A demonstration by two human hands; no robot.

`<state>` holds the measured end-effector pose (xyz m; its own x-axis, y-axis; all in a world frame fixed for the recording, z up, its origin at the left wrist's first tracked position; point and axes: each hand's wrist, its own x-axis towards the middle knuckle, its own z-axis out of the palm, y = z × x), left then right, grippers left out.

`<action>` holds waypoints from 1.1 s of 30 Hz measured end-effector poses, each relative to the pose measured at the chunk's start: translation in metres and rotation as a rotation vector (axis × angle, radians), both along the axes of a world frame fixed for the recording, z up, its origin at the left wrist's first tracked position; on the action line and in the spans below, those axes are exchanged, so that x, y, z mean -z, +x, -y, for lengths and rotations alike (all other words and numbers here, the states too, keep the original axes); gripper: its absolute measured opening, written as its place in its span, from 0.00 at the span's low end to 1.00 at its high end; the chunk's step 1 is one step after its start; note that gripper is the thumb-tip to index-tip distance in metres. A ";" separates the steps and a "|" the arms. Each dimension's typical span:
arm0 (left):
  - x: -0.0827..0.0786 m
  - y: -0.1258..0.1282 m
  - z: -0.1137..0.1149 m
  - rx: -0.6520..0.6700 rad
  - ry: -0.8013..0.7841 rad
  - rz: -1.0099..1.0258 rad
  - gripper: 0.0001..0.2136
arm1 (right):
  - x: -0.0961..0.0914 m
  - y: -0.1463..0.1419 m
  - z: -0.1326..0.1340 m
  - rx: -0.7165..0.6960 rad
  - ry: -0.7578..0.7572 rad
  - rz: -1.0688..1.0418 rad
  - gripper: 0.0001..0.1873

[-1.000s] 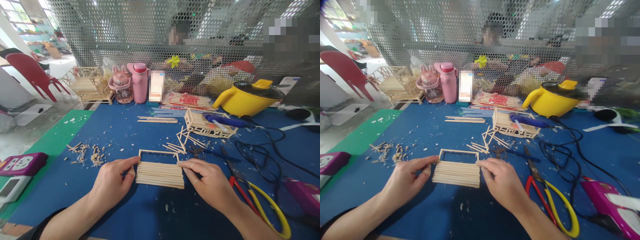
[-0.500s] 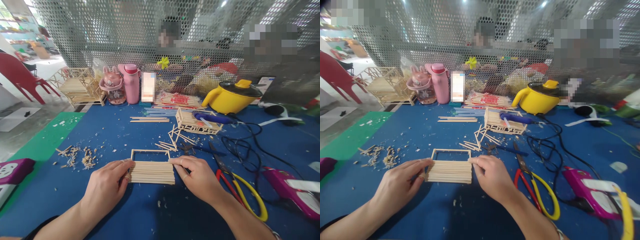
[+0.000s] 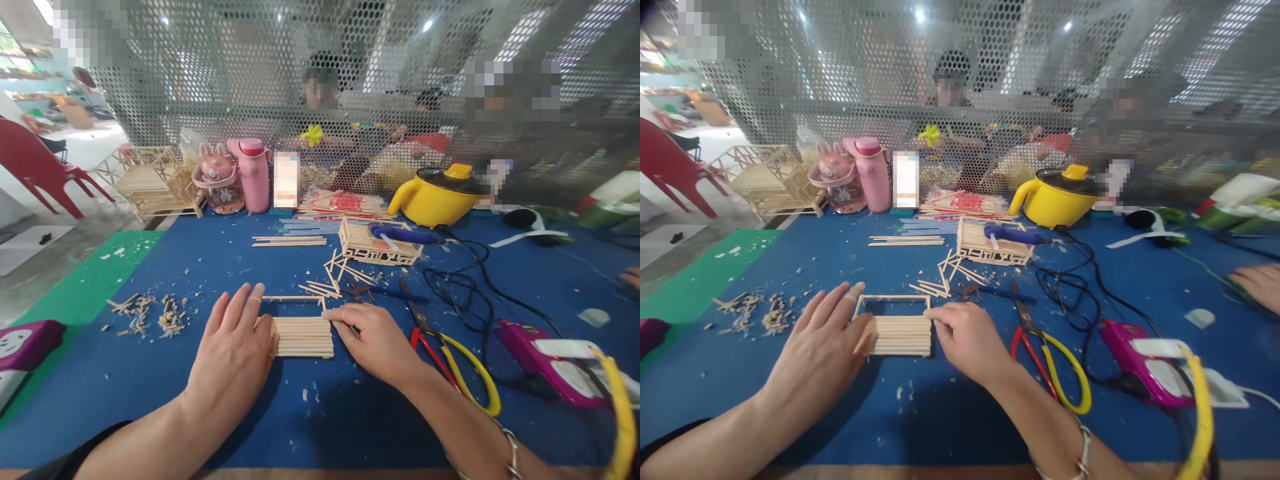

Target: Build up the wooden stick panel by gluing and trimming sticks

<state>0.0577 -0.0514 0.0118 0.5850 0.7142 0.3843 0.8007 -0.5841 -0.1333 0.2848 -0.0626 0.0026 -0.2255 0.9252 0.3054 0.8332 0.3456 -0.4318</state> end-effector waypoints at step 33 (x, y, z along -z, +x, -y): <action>0.030 0.035 -0.001 0.114 -0.249 0.018 0.26 | -0.039 0.134 -0.132 0.328 -0.021 0.551 0.25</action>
<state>0.0930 -0.0500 -0.0180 0.6617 0.7178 0.2164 0.7287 -0.6837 0.0397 0.4192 0.0691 0.0416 -0.0482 0.9773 0.2064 0.9958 0.0308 0.0864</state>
